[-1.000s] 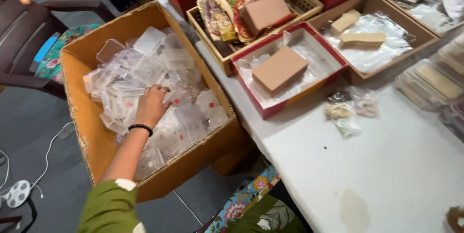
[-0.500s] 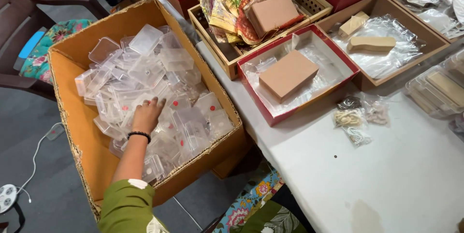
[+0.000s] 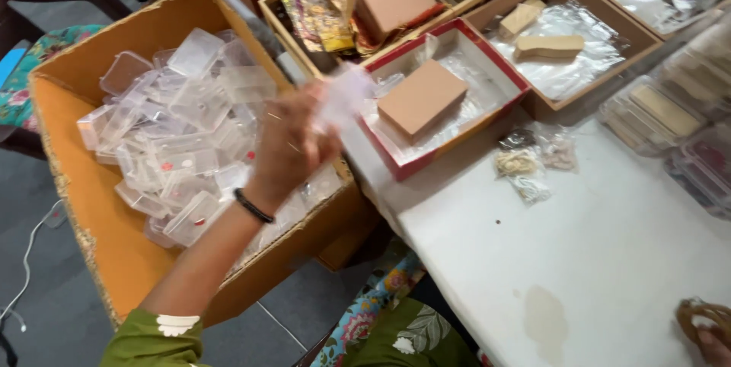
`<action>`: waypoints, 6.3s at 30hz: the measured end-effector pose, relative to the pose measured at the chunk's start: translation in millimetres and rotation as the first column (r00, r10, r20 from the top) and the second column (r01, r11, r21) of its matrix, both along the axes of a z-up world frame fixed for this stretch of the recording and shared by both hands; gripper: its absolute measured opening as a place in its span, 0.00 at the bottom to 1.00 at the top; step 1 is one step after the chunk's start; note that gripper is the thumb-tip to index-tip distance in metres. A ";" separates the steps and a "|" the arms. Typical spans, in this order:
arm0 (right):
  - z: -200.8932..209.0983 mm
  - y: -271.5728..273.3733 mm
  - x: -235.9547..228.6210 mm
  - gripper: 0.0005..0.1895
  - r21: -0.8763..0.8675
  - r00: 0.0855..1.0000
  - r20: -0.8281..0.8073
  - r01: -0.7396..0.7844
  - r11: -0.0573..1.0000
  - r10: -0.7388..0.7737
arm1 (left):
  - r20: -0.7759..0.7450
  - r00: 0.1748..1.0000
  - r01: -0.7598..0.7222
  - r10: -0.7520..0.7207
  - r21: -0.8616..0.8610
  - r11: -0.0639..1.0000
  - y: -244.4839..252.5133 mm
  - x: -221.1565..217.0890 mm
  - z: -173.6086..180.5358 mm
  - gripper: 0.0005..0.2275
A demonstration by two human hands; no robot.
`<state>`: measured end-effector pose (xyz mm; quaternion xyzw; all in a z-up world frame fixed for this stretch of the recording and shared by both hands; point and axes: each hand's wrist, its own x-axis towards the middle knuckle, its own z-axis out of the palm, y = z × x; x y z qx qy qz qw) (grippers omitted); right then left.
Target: The person handles various jewelry items, including beaded necklaces and pearl bracelets, on a white table. They place each item into a small, clear plastic container, close the lid, and set it aside. The workspace is surrounded by boxes and stacks of similar containers.
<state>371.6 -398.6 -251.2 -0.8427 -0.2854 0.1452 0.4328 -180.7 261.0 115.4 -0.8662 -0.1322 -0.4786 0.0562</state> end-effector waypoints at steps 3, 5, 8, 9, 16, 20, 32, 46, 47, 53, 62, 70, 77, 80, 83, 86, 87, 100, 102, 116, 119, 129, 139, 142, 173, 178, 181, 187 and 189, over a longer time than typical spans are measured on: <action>10.0 5.3 -57.2 0.22 -0.016 0.999 0.007 0.051 0.999 -0.051 | 0.129 0.868 0.488 -0.480 -0.405 0.773 -74.6 58.5 5.0 0.21; 89.3 44.7 -127.7 0.18 0.014 0.948 0.118 0.297 0.955 -0.296 | -0.092 0.789 0.608 -0.607 -0.028 0.794 -110.4 106.4 -14.6 0.17; 203.1 107.6 -211.2 0.16 0.039 0.903 0.172 0.392 0.919 -0.393 | -0.265 0.689 0.720 -0.674 0.145 0.679 -167.3 163.2 -13.9 0.17; 218.3 117.8 -221.3 0.16 0.040 0.891 0.175 0.418 0.907 -0.419 | -0.263 0.670 0.739 -0.694 0.147 0.658 -181.4 183.9 -29.3 0.17; 234.4 122.6 -224.0 0.23 0.349 0.861 -0.199 0.509 0.787 -0.469 | -0.247 0.497 0.865 -0.832 0.220 0.451 -276.2 295.7 -108.2 0.19; 248.4 129.6 -223.9 0.24 0.296 0.818 -0.285 0.570 0.766 -0.499 | -0.305 0.480 0.875 -0.823 0.103 0.472 -289.4 313.3 -132.3 0.20; 248.1 123.9 -219.4 0.24 0.187 0.778 -0.328 0.609 0.771 -0.536 | -0.335 0.484 0.667 -0.809 -0.458 0.588 -250.6 318.8 -135.3 0.23; 220.8 109.5 -217.6 0.23 0.360 0.801 -0.448 0.567 0.741 -0.396 | -0.312 0.454 0.610 -0.835 -0.574 0.546 -254.5 316.0 -96.1 0.37; 219.9 108.7 -217.6 0.23 0.374 0.806 -0.450 0.562 0.738 -0.385 | -0.293 0.410 0.605 -0.864 -0.621 0.498 -253.2 316.0 -98.0 0.38; 201.6 98.2 -215.6 0.23 0.404 0.838 -0.444 0.503 0.764 -0.317 | -0.108 0.355 0.552 -0.929 -0.778 0.301 -258.7 309.9 -101.1 0.34; 234.6 111.1 -224.9 0.30 0.287 0.844 -0.530 0.275 0.918 -0.087 | 0.106 0.441 0.802 -0.891 -0.493 0.338 -270.5 306.5 -113.3 0.33; 213.9 93.8 -224.7 0.34 0.354 0.851 -0.518 0.308 0.883 -0.089 | 0.045 0.378 0.858 -0.925 -0.392 0.331 -275.0 305.4 -111.1 0.33; 198.1 85.5 -219.9 0.51 0.762 0.853 -0.513 0.399 0.510 0.099 | -0.100 0.253 0.895 -0.962 -0.352 0.273 -287.7 297.5 -99.2 0.37; 194.4 80.2 -216.1 0.36 0.795 0.854 -0.518 0.454 0.402 0.059 | -0.127 0.252 0.708 -0.959 -0.652 0.272 -296.1 293.6 -103.2 0.40; 218.6 93.8 -218.5 0.25 0.656 0.791 -0.600 0.570 0.495 -0.116 | -0.063 0.290 0.595 -0.955 -0.769 0.232 -300.7 293.4 -106.0 0.43; 223.6 106.2 -220.9 0.19 0.543 0.831 -0.505 0.516 0.662 -0.233 | -0.024 0.324 0.636 -0.946 -0.735 0.236 -303.3 294.5 -104.1 0.46; 226.5 111.4 -220.7 0.19 0.546 0.832 -0.503 0.515 0.661 -0.233 | -0.024 0.323 0.638 -0.946 -0.733 0.236 -303.3 296.1 -104.2 0.46; 311.4 167.0 -216.6 0.17 -0.085 0.882 -0.185 0.424 0.902 -0.433 | -0.070 0.316 0.629 -0.946 -0.731 0.264 -301.6 298.3 -111.1 0.48; 318.5 166.2 -215.7 0.17 -0.147 0.904 -0.099 0.400 0.904 -0.416 | -0.068 0.313 0.622 -0.947 -0.739 0.258 -301.2 298.2 -109.4 0.48; 259.2 113.9 -163.5 0.09 0.069 0.731 0.227 0.647 0.759 -0.644 | -0.143 0.540 0.348 -0.829 -0.860 0.375 -282.1 316.0 -80.0 0.27; 230.2 66.0 -149.5 0.10 -0.005 0.375 0.762 0.819 0.574 -0.528 | -0.150 0.664 0.299 -0.733 -0.845 0.444 -273.4 315.8 -86.6 0.24; 251.9 63.0 -155.7 0.02 -0.113 0.430 0.779 0.812 0.572 -0.456 | -0.211 0.877 0.277 -0.431 -0.510 0.814 -282.1 303.9 -93.4 0.21; 260.8 81.7 -187.2 0.12 0.619 0.845 -0.526 0.305 0.724 0.094 | 0.239 0.053 0.249 -0.970 -0.943 -0.219 -322.4 323.9 -104.0 0.21; 264.1 77.4 -185.4 0.15 0.649 0.863 -0.505 0.372 0.664 0.010 | 0.548 0.100 -0.147 -0.830 -0.817 -0.557 -311.5 326.4 -156.0 0.17; 282.6 126.0 -208.9 0.05 -0.001 0.546 0.835 0.115 0.993 -0.062 | 0.510 0.164 -0.048 -0.844 -0.851 -0.523 -299.5 315.0 -132.2 0.40; 278.8 117.2 -205.3 0.09 0.097 0.460 0.850 0.345 0.934 -0.258 | 0.098 -0.060 0.055 -0.993 -0.993 -0.102 -309.3 311.0 -111.5 0.35; 282.2 121.3 -202.2 0.08 0.097 0.481 0.817 0.429 0.898 -0.318 | 0.432 -0.106 -0.064 -0.896 -0.902 -0.428 -309.6 307.0 -113.1 0.33; 271.1 131.0 -202.5 0.07 -0.037 0.727 0.620 0.403 0.915 -0.295 | 0.745 0.156 -0.044 -0.649 -0.651 -0.758 -305.0 311.5 -128.4 0.32; 267.1 132.8 -203.9 0.08 -0.080 0.774 0.596 0.323 0.943 -0.215 | 0.639 0.122 0.091 -0.759 -0.769 -0.633 -311.0 315.1 -123.7 0.32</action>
